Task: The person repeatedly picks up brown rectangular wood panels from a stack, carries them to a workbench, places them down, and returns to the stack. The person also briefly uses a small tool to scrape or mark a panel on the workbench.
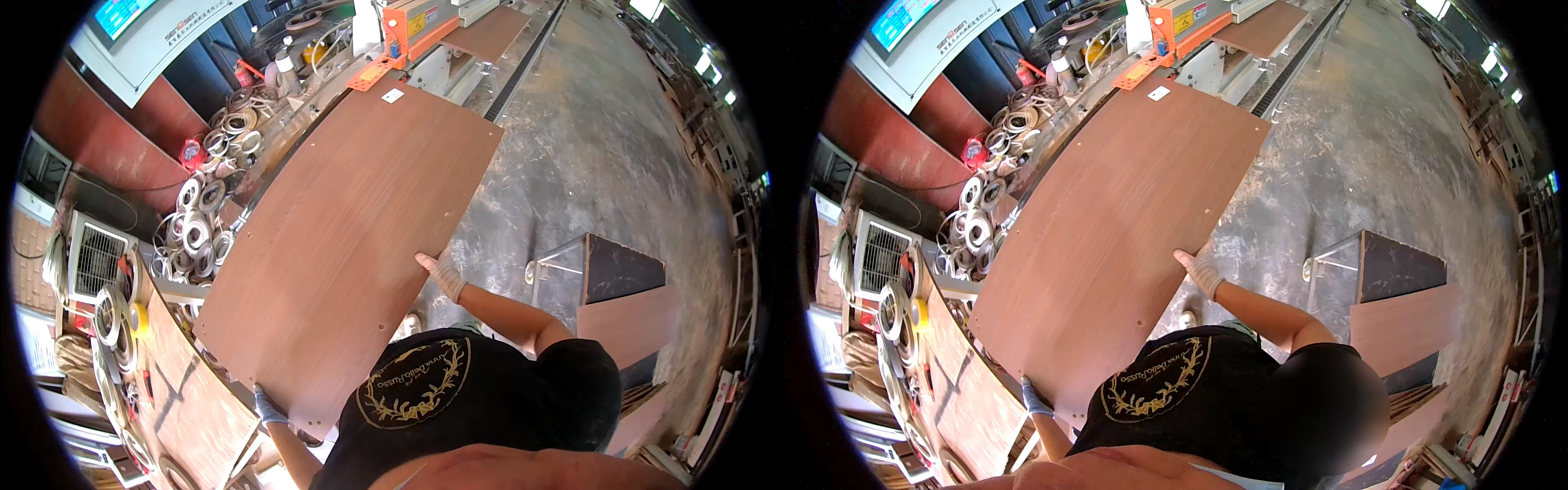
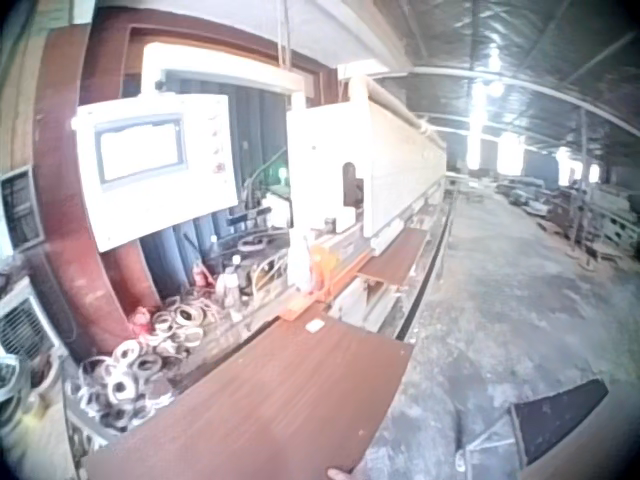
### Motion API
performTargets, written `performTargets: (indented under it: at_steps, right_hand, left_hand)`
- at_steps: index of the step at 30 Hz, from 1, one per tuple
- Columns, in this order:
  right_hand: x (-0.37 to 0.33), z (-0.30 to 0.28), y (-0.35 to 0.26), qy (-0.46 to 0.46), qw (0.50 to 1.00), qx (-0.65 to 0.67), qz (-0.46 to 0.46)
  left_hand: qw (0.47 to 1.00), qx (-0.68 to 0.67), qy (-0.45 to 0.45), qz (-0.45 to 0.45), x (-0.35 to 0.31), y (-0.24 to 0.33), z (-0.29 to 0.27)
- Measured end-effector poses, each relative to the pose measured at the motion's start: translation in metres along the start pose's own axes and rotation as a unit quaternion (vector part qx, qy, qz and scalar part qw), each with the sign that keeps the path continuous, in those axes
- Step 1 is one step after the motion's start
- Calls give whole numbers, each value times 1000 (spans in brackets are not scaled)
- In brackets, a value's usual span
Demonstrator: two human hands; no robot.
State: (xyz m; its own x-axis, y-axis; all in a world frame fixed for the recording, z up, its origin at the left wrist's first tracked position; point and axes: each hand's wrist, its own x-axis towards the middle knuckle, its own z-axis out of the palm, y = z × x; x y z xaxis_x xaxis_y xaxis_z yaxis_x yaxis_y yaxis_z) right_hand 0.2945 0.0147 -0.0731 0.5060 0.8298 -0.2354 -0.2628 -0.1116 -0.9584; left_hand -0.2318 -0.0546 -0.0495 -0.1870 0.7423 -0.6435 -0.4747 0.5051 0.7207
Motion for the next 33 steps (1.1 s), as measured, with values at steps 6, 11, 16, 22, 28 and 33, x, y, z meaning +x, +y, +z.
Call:
performTargets:
  at_steps: [6,11,16,22,28,33]
  right_hand:
    - [30,43,-2,118,993,1,-21]
    - [27,58,-28,200,977,71,-22]
    - [31,50,-41,219,968,119,-32]
    - [68,42,-32,283,954,-10,99]
    - [97,-4,-107,241,961,19,132]
    - [189,-79,-28,143,988,51,-20]
  left_hand:
    - [999,10,-11,-37,33,34,8]
    - [997,-1,-30,-67,55,36,1]
    - [991,133,-8,-28,67,32,110]
    - [954,285,-82,-49,122,-18,211]
    - [922,345,-154,-80,129,-58,256]
    - [889,388,-218,-109,112,-104,295]
